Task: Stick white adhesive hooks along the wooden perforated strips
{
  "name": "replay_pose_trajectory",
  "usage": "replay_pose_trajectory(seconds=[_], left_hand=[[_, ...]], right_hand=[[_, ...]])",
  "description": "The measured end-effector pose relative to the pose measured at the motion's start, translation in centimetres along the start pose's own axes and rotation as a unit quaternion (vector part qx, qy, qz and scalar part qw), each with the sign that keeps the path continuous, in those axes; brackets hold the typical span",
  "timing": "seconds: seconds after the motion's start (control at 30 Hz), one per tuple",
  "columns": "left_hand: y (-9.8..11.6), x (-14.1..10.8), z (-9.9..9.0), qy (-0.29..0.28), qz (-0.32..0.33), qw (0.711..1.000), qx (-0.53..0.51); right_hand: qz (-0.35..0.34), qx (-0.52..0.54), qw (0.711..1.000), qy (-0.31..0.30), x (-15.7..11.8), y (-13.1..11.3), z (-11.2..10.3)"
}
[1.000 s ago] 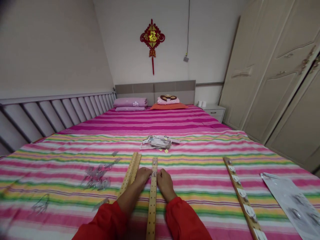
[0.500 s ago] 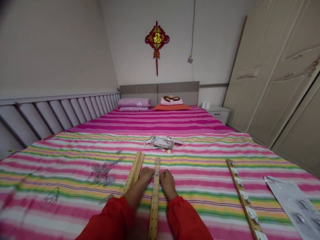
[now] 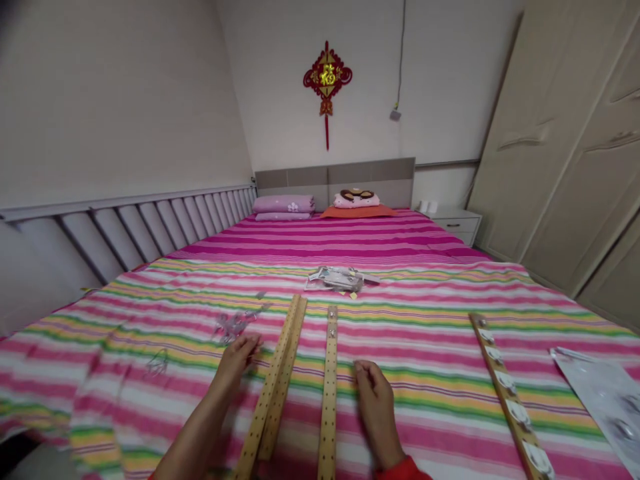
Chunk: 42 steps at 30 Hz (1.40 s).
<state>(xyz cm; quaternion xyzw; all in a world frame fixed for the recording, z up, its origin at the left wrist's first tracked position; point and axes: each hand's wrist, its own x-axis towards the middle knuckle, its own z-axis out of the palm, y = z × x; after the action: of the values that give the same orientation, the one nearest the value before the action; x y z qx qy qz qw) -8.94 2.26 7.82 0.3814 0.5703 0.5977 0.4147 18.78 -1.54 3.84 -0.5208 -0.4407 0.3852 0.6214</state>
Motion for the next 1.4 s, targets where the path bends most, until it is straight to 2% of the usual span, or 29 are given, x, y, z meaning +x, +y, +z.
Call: replay_pose_trajectory(seconds=[0.1, 0.2, 0.3, 0.43, 0.5, 0.57, 0.67, 0.8, 0.9, 1.03, 1.1, 1.17, 1.27, 1.4], left_hand=[[-1.6, -1.8, -4.0, 0.059, 0.033, 0.997, 0.022], [-3.3, -3.1, -6.0, 0.096, 0.073, 0.989, 0.083], [-4.4, -3.7, -6.3, 0.111, 0.103, 0.977, 0.148], [-4.6, -4.1, -5.8, 0.118, 0.197, 0.929, 0.288], [-4.6, -4.3, -5.7, 0.111, 0.221, 0.908, 0.337], [-4.7, -4.3, -5.6, 0.112, 0.227, 0.901, 0.352], [-4.5, -4.2, -5.8, 0.121, 0.209, 0.915, 0.322], [-3.2, -4.6, -5.7, 0.101, 0.114, 0.968, 0.201], [-1.2, -5.7, -5.4, 0.063, 0.072, 0.987, 0.128], [1.5, -7.4, -4.4, -0.034, 0.071, 0.987, 0.141], [2.5, -8.4, -3.7, -0.082, 0.096, 0.975, 0.182], [3.3, -9.4, -2.7, -0.113, 0.15, 0.951, 0.245], [4.1, -10.9, -1.0, -0.154, 0.245, 0.888, 0.356], [4.3, -12.7, 1.1, -0.194, 0.306, 0.814, 0.455]], right_hand=[[0.017, 0.002, 1.0, -0.002, -2.2, 0.3, -0.5], [0.015, -0.01, 1.0, -0.011, -3.2, 1.1, -0.6], [-0.008, -0.04, 0.999, -0.013, -3.3, 1.6, -0.5], [-0.026, -0.063, 0.998, -0.018, -3.2, 2.0, -0.6], [-0.033, -0.066, 0.997, -0.016, -3.2, 2.2, -0.6], [-0.033, -0.068, 0.997, -0.018, -3.3, 2.3, -0.6], [-0.028, -0.066, 0.997, -0.017, -3.4, 2.1, -0.6], [-0.019, -0.041, 0.999, -0.013, -3.5, 1.5, -0.6], [0.01, 0.01, 1.0, -0.017, -3.3, 1.6, -0.6], [0.058, 0.065, 0.996, -0.026, -3.2, 1.5, -0.5], [0.035, 0.056, 0.996, -0.054, -3.6, 0.7, -0.2], [0.0, 0.028, 0.994, -0.103, -4.5, -0.7, 0.3], [-0.059, -0.036, 0.985, -0.159, -6.1, -3.1, 1.1], [-0.182, -0.122, 0.952, -0.213, -7.8, -5.6, 1.6]])
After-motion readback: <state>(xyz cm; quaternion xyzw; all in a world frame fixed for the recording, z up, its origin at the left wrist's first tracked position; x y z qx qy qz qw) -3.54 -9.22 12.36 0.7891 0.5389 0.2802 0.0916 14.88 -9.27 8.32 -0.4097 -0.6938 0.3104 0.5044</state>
